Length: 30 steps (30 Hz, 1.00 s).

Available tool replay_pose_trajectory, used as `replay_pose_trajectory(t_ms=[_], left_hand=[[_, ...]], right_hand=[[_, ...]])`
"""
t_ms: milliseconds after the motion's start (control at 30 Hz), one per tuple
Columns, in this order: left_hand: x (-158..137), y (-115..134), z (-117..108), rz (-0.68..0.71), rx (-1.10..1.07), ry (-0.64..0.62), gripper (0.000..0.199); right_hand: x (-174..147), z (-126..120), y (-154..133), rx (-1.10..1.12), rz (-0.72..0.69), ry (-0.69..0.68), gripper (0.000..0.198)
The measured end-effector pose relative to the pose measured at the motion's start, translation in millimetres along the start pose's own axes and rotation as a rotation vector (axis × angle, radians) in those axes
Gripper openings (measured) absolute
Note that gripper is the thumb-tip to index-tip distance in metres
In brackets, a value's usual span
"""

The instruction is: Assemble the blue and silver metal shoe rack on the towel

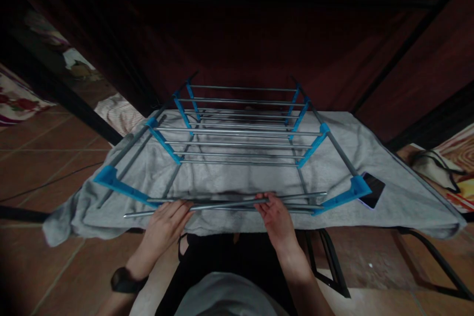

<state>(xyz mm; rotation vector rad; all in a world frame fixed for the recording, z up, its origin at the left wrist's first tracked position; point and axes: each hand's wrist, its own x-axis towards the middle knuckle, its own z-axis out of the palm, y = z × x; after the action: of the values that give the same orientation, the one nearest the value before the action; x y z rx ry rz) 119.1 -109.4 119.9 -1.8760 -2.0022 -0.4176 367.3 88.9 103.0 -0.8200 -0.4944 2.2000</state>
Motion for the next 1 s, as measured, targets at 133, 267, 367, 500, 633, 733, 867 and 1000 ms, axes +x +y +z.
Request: replay_pose_trajectory(t_ms=[133,267,367,500,633,733,867,1000], left_hand=[[25,3,6,-0.018,-0.017,-0.086,0.022],[53,-1,12,-0.042,-0.071,-0.161,0.024],[72,-10,21,-0.051,-0.115,-0.215,0.025],[91,-26,37,-0.058,-0.172,-0.292,0.022],[98,-38,49,-0.085,-0.220,-0.376,0.020],[93,-38,48,-0.099,-0.244,-0.308,0.018],[77,-29,31,-0.096,-0.234,-0.152,0.020],[61,-15,8,-0.044,-0.166,-0.103,0.025]], right_hand=[[18,4,-17,0.001,0.067,0.037,0.007],[34,4,-39,0.004,0.032,0.086,0.016],[53,-3,-50,-0.017,0.005,0.168,0.021],[76,-14,-55,-0.042,0.026,0.213,0.025],[83,-14,-57,-0.060,0.033,0.225,0.025],[72,-8,-60,-0.050,-0.003,0.175,0.019],[42,-2,-64,-0.008,-0.023,0.081,0.011],[9,-4,-61,0.007,0.003,0.061,0.009]])
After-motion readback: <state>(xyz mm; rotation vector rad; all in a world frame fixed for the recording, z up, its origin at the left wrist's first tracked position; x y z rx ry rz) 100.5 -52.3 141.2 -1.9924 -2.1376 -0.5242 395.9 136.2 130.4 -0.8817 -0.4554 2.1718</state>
